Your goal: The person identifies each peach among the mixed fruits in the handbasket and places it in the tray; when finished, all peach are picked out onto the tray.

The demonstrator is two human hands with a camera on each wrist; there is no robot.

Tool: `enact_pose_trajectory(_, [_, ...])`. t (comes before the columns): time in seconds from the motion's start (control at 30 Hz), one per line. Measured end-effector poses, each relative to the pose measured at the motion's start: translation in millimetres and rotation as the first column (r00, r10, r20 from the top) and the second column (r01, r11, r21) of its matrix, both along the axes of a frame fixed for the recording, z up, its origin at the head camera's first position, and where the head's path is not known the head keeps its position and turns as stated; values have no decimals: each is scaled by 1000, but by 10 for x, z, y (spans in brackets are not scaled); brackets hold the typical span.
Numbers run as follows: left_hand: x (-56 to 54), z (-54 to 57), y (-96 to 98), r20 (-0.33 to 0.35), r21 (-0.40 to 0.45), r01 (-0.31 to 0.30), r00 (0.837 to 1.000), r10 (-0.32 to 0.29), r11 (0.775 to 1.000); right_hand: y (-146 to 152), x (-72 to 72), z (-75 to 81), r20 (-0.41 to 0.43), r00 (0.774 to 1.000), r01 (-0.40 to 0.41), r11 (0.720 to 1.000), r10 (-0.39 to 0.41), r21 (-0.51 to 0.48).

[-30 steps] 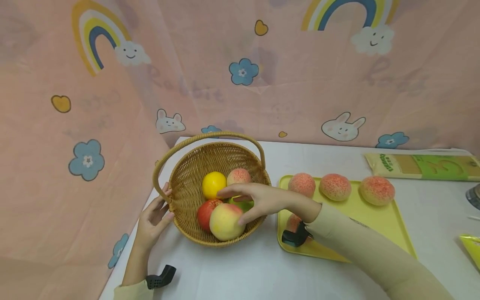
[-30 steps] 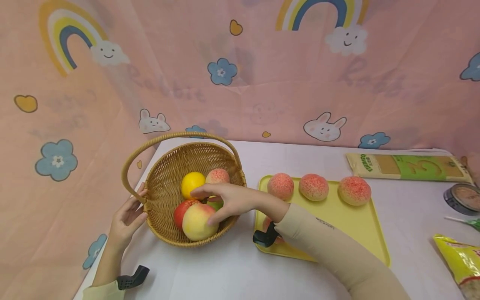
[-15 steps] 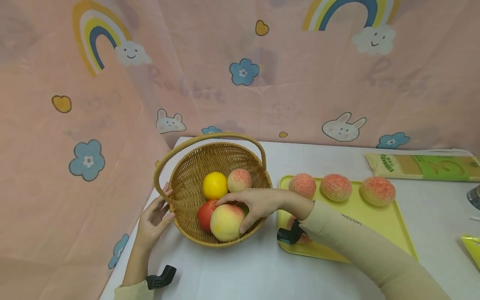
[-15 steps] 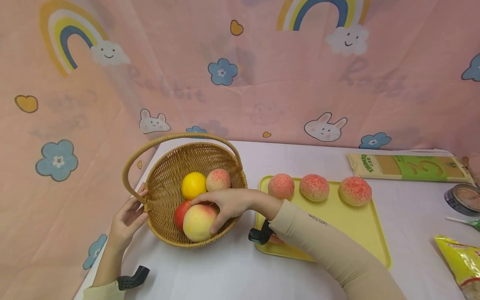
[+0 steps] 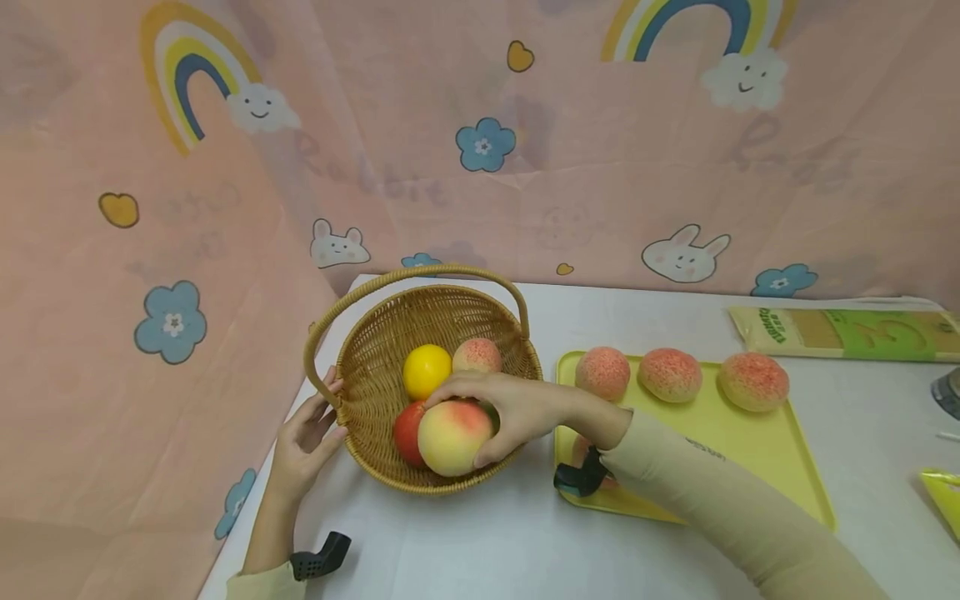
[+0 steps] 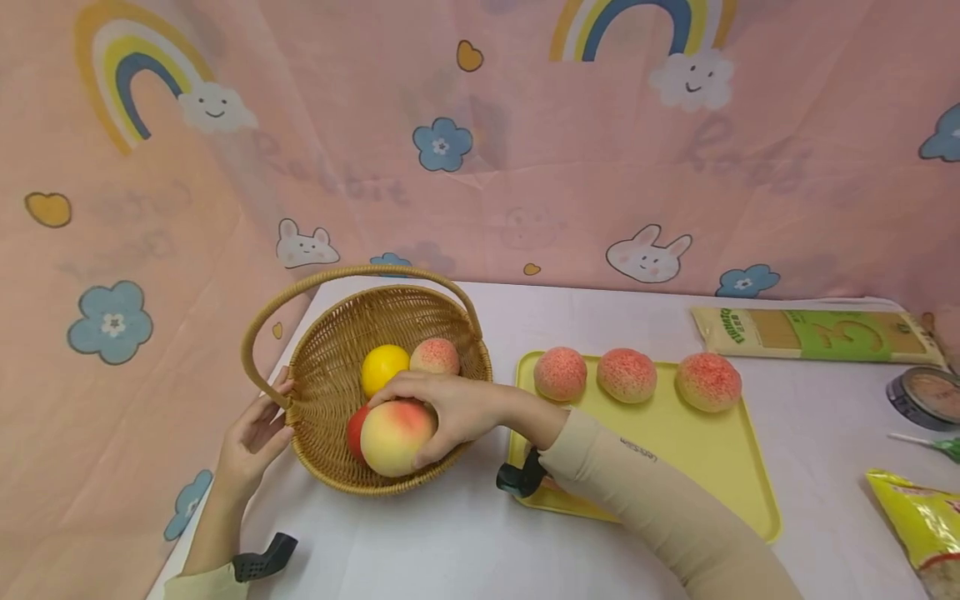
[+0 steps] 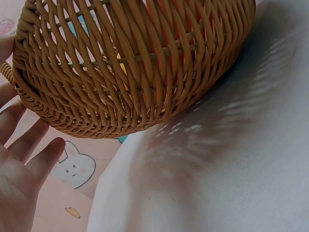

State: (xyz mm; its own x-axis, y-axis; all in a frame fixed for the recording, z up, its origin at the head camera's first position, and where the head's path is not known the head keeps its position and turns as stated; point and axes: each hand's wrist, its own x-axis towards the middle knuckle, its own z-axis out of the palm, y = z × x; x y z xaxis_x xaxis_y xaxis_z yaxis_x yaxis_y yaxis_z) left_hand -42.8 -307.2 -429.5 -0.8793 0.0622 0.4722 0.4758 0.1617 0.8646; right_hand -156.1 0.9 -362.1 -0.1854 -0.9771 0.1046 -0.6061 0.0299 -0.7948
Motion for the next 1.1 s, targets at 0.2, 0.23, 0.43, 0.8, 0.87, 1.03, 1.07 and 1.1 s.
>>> enact_pose_trajectory(0.2, [0,1,0,29,-8,-17,999,17,1000,187,78,97,-11,991,131,989,-132,-67])
enact_pose_trajectory(0.23, [-2,-1,-1,31,-7,-18,999,18,1000,237,97,111,-11,986,162,984,-164,-74])
enact_pose_trajectory(0.43, [-17,-18,1,-22,14,6,1000,-6,1000,628,175,146,13,946,322,936,-324,-140])
enact_pose_trajectory(0.8, [-19,-5,-1,-10,24,0,1000,0,1000,1513,344,-23,35,784,619,776,-620,-123])
enact_pose_trajectory(0.87, [-18,-14,-7,-21,30,13,1000,-12,999,1664,396,-87,21,744,665,738,-668,-112])
enact_pose_trajectory(1.03, [-15,-26,-17,-26,30,18,1000,-17,999,1992,500,-277,11,692,715,683,-722,-149])
enact_pose_trajectory(1.07, [-11,-25,-16,-17,27,10,1000,-10,1000,2045,517,-319,9,683,723,673,-731,-156])
enact_pose_trajectory(1.1, [-9,-23,-15,-13,27,7,1000,-7,1000,2089,535,-365,12,672,732,662,-740,-160])
